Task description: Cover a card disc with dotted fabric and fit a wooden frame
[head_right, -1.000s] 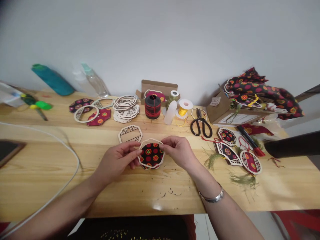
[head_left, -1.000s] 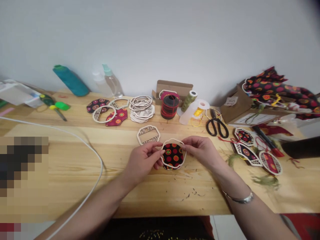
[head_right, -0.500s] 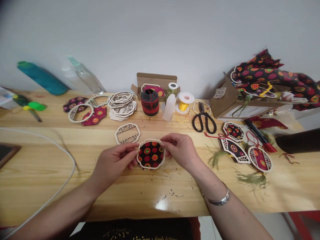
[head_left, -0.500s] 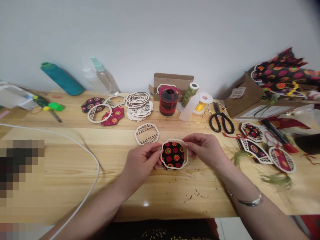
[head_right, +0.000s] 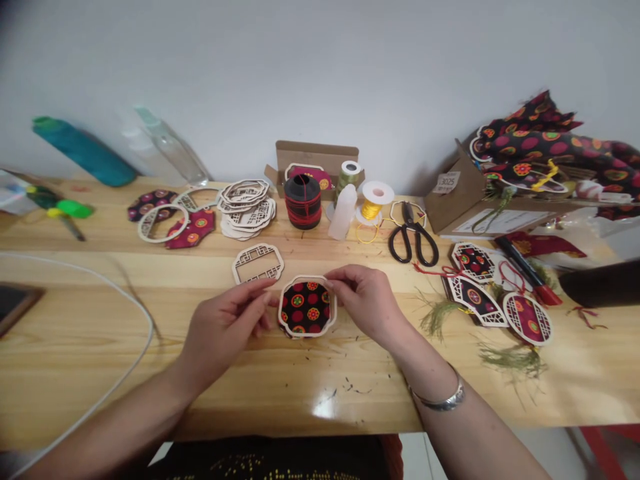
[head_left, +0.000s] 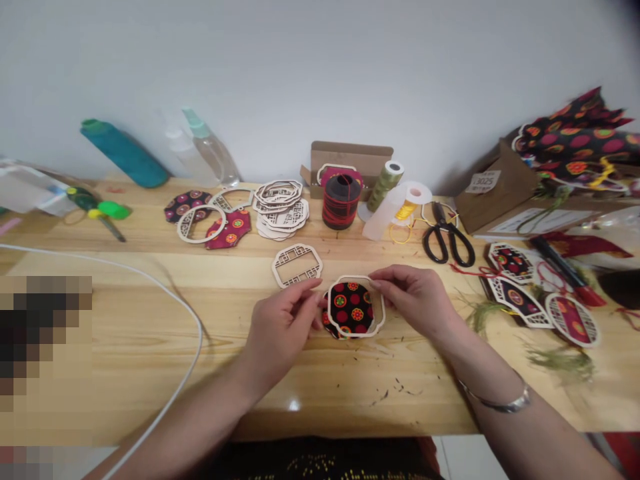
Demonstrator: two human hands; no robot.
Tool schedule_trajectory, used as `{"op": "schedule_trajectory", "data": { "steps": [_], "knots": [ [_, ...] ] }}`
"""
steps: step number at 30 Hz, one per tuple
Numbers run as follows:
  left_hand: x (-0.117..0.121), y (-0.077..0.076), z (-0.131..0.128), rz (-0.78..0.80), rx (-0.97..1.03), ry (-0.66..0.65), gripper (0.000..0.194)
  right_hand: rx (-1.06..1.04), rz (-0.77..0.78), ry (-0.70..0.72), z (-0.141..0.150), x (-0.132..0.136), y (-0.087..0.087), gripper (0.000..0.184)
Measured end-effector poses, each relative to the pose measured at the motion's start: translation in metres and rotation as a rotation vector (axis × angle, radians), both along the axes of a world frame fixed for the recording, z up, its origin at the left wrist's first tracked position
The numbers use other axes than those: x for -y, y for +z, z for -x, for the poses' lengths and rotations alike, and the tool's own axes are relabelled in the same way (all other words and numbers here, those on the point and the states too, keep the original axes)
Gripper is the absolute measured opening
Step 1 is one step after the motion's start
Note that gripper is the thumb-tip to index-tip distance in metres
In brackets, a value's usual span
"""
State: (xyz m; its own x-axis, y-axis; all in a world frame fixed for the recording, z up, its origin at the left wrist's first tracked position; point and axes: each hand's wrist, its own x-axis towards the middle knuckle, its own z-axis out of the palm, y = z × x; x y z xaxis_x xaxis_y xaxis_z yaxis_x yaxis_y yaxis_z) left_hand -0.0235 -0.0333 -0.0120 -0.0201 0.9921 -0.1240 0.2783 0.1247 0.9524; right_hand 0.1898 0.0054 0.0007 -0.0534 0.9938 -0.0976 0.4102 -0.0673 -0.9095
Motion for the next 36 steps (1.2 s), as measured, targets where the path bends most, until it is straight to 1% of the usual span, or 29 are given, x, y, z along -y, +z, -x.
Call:
{"op": "schedule_trajectory", "data": {
  "steps": [3,6,9,12,15,23,26,28,33,36],
  "knots": [
    [-0.002,0.002,0.003,-0.029,-0.003,0.030,0.029,0.001,-0.045,-0.062,-0.010,-0.004,0.004,0.015],
    [-0.003,0.004,0.006,-0.022,0.014,0.045,0.029,-0.016,-0.045,-0.089,-0.019,-0.008,0.005,0.019],
    [-0.004,0.006,0.006,0.015,0.081,0.060,0.027,0.003,-0.094,-0.057,-0.019,-0.008,0.003,0.018],
    [-0.005,0.009,0.004,0.037,0.129,0.064,0.025,0.054,-0.162,0.022,-0.013,-0.005,0.002,0.013],
    [-0.004,0.011,0.003,0.065,0.138,0.047,0.022,0.091,-0.179,0.075,-0.007,-0.002,-0.001,0.014],
    [-0.003,0.006,0.001,0.101,0.089,-0.018,0.019,0.145,-0.196,0.099,-0.005,-0.001,-0.009,0.016],
    [-0.003,0.007,0.002,0.102,0.074,-0.026,0.018,0.153,-0.198,0.111,-0.005,-0.001,-0.010,0.017],
    [-0.004,0.009,0.003,0.099,0.068,-0.009,0.017,0.164,-0.195,0.119,-0.005,0.000,-0.011,0.017],
    [-0.007,0.014,0.004,0.109,0.090,0.106,0.015,0.180,-0.210,0.107,-0.007,-0.001,-0.011,0.016],
    [-0.008,0.012,0.005,0.107,0.061,0.083,0.015,0.186,-0.233,0.147,-0.005,-0.001,-0.012,0.015]
  ]
}}
